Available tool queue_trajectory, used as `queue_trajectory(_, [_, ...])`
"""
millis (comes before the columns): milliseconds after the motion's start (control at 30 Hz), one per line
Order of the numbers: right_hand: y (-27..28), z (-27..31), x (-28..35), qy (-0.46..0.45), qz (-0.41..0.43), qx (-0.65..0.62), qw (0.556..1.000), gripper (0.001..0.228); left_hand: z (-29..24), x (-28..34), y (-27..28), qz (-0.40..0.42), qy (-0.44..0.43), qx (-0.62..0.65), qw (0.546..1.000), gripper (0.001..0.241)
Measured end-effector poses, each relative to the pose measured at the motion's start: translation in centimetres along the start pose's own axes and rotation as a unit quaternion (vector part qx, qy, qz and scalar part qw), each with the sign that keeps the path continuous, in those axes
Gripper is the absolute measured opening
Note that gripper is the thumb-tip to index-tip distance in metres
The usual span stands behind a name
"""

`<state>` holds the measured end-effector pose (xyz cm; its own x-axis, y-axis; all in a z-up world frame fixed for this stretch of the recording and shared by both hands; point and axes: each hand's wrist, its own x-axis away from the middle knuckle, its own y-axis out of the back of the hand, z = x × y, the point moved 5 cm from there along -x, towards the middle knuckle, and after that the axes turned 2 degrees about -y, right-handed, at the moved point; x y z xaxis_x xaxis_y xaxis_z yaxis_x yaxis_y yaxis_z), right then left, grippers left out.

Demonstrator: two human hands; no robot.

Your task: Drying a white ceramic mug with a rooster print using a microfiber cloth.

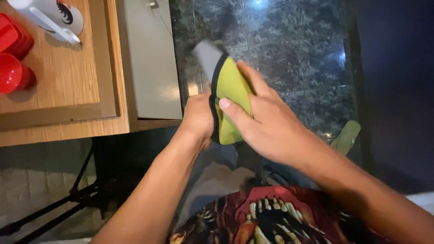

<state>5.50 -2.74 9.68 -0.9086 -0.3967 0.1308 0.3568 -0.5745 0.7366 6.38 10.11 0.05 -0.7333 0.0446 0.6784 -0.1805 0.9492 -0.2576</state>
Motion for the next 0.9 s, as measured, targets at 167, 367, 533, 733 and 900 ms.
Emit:
queue_trajectory(167, [-0.6, -3.1, -3.0, -0.225, 0.064, -0.235, 0.943, 0.051, 0.8, 0.9, -0.1, -0.013, 0.013, -0.018, 1.000, 0.048])
queue_trajectory(367, [-2.3, -4.8, -1.6, -0.376, 0.072, -0.551, 0.742, 0.053, 0.9, 0.7, 0.7, -0.077, -0.007, -0.131, 0.988, 0.065])
queue_trajectory(533, [-0.5, -2.1, -0.8, -0.329, 0.089, -0.447, 0.827, 0.045, 2.0, 1.3, 0.4, 0.001, 0.010, 0.028, 1.000, 0.057])
queue_trajectory(733, [0.3, -0.7, -2.4, -0.298, 0.108, -0.449, 0.836, 0.039, 2.1, -0.2, 0.3, 0.036, -0.019, 0.016, 0.999, 0.062])
queue_trajectory(900, [1.9, 0.3, -5.2, -0.195, 0.124, -0.276, 0.933, 0.042, 0.6, 1.0, -1.3, 0.109, 0.100, 0.128, 0.981, 0.048])
